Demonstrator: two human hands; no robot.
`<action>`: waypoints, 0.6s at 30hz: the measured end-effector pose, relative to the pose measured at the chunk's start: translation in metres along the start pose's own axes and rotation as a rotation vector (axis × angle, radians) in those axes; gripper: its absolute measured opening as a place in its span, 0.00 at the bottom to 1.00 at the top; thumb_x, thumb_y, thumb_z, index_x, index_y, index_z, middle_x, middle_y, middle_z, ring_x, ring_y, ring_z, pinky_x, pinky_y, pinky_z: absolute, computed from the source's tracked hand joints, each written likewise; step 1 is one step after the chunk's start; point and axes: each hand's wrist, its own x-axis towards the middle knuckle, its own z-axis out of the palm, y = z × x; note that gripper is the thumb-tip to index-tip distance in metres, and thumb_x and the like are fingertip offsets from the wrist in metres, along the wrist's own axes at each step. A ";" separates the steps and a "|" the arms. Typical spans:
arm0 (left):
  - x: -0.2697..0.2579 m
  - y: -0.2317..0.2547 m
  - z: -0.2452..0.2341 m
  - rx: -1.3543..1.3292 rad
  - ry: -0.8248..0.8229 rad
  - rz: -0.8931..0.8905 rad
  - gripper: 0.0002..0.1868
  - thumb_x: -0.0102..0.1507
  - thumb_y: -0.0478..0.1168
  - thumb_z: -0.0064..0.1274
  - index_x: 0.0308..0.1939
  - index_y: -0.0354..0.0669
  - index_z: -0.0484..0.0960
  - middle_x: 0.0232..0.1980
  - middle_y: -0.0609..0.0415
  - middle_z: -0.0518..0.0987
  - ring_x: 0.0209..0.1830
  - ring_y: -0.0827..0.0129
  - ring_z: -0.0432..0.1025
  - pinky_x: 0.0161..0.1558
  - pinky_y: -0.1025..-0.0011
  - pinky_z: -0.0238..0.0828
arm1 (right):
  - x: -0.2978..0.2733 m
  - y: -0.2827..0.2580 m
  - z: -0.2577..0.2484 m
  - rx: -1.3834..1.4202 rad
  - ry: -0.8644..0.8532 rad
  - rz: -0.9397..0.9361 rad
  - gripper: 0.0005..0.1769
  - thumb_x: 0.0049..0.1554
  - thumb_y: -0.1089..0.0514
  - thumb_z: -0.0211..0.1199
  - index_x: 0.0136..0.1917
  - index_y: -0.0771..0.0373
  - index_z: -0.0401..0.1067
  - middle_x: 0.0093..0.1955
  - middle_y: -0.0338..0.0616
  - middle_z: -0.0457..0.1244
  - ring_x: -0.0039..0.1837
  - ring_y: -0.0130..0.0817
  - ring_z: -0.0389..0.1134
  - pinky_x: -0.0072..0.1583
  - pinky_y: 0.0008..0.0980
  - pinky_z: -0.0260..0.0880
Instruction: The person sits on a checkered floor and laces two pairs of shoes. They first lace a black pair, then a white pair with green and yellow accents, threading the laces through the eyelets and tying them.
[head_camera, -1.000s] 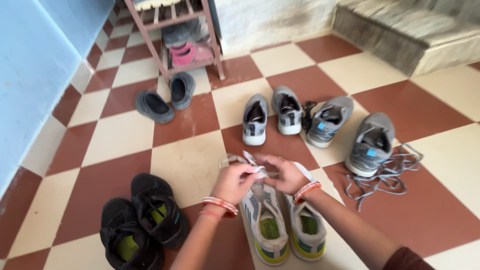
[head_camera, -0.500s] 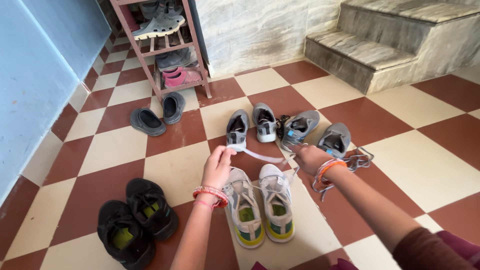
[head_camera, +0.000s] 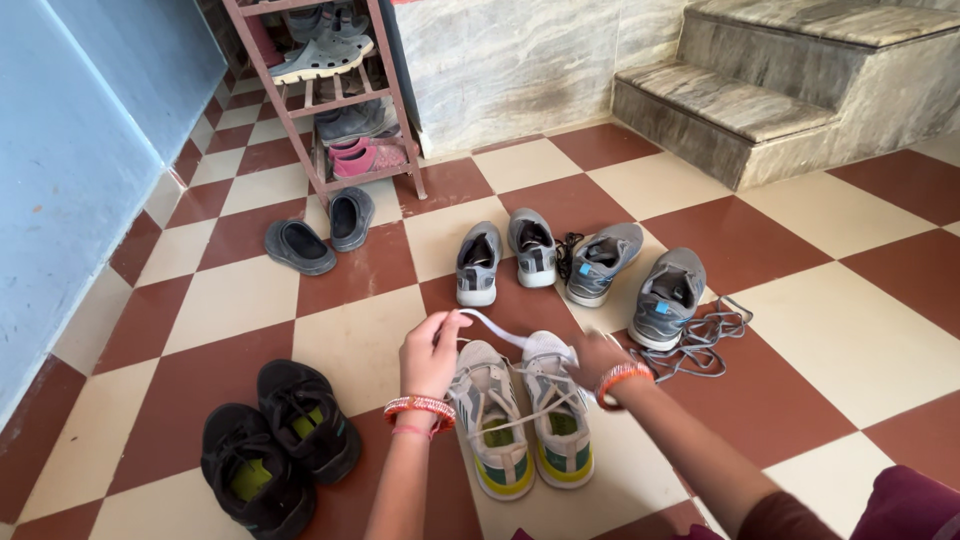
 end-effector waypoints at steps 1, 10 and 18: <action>0.000 -0.004 0.000 -0.053 0.006 0.037 0.13 0.68 0.44 0.50 0.40 0.42 0.88 0.31 0.60 0.84 0.28 0.81 0.70 0.33 0.75 0.68 | -0.004 0.011 0.020 -0.080 -0.023 0.126 0.36 0.50 0.38 0.69 0.66 0.56 0.69 0.65 0.58 0.62 0.66 0.62 0.62 0.64 0.54 0.63; -0.010 -0.015 0.017 0.136 -0.196 -0.046 0.13 0.66 0.46 0.54 0.41 0.41 0.88 0.24 0.54 0.80 0.23 0.75 0.71 0.30 0.74 0.68 | -0.017 0.039 0.055 0.276 -0.186 0.350 0.14 0.50 0.51 0.68 0.42 0.61 0.85 0.36 0.43 0.75 0.40 0.31 0.78 0.50 0.30 0.78; -0.017 -0.012 0.016 0.061 -0.235 -0.104 0.13 0.66 0.46 0.54 0.41 0.43 0.90 0.26 0.53 0.80 0.24 0.75 0.68 0.29 0.73 0.65 | 0.010 -0.020 0.037 0.747 -0.170 0.197 0.32 0.46 0.39 0.73 0.56 0.61 0.71 0.55 0.55 0.70 0.56 0.42 0.74 0.56 0.41 0.77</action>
